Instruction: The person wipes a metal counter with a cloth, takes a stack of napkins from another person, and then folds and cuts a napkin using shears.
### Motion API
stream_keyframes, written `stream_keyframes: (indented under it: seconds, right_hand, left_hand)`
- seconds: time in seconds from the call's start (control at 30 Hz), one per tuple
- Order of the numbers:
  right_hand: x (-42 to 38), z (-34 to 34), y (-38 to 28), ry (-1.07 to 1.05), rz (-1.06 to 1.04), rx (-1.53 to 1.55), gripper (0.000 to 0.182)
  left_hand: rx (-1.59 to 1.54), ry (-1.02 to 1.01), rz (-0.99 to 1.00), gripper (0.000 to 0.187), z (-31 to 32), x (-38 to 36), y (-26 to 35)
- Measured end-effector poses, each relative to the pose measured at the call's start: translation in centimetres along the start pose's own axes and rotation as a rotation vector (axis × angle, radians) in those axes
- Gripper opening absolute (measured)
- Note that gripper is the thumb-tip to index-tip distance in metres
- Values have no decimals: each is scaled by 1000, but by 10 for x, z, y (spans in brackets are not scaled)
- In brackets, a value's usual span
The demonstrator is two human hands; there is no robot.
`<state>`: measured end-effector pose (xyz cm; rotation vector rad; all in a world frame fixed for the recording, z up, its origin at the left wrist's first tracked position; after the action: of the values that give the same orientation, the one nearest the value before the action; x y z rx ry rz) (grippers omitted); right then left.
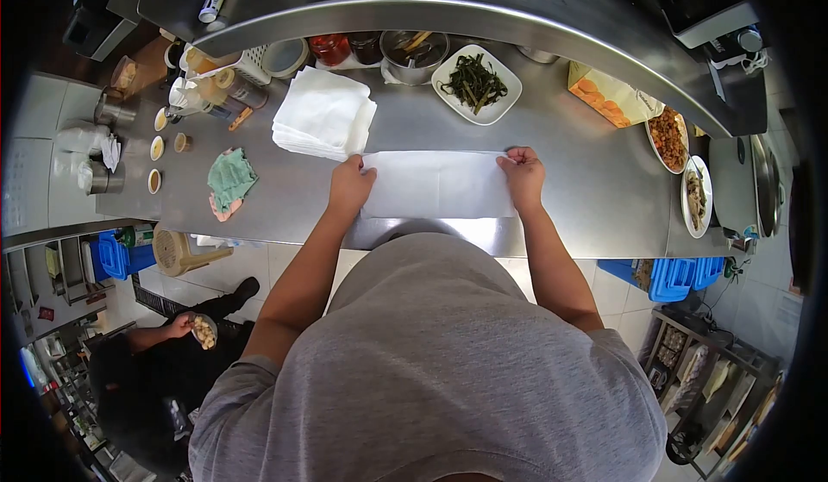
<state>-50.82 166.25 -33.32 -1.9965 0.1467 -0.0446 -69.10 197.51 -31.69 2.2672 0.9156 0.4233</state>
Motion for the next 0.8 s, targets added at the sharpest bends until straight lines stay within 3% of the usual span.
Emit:
stream_keyframes:
  seconds: [0.13,0.47,0.67,0.73,0.8]
  right_hand:
    - [-2,2,-13,26,-138,-84,21]
    - [-2,2,-15,9,-131,-72,19]
    - [-10,-2,-32,-16,-242,-218,25]
    - [-30,-6,-75,184,-748,-506,32]
    - [-49,11,-83,48,-884,-442,38]
  left_hand:
    - [39,-5,9,27,-1,1,2]
    - [56,-33,15,28,-2,2,5]
    - [69,-34,-13,27,-1,1,7]
    - [76,-21,-1,27,-1,-1,8]
    - [84,-14,12,27,-2,-1,11]
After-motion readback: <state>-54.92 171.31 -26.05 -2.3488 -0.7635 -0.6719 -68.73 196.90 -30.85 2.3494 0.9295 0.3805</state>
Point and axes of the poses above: each hand's wrist, its own x-axis towards the middle knuckle, its own z-axis out of the palm, y = z × x, the point moved 5 cm from there along x, towards the middle knuckle, and after that the axes turned 15 degrees about y, right-handed, at the moved point
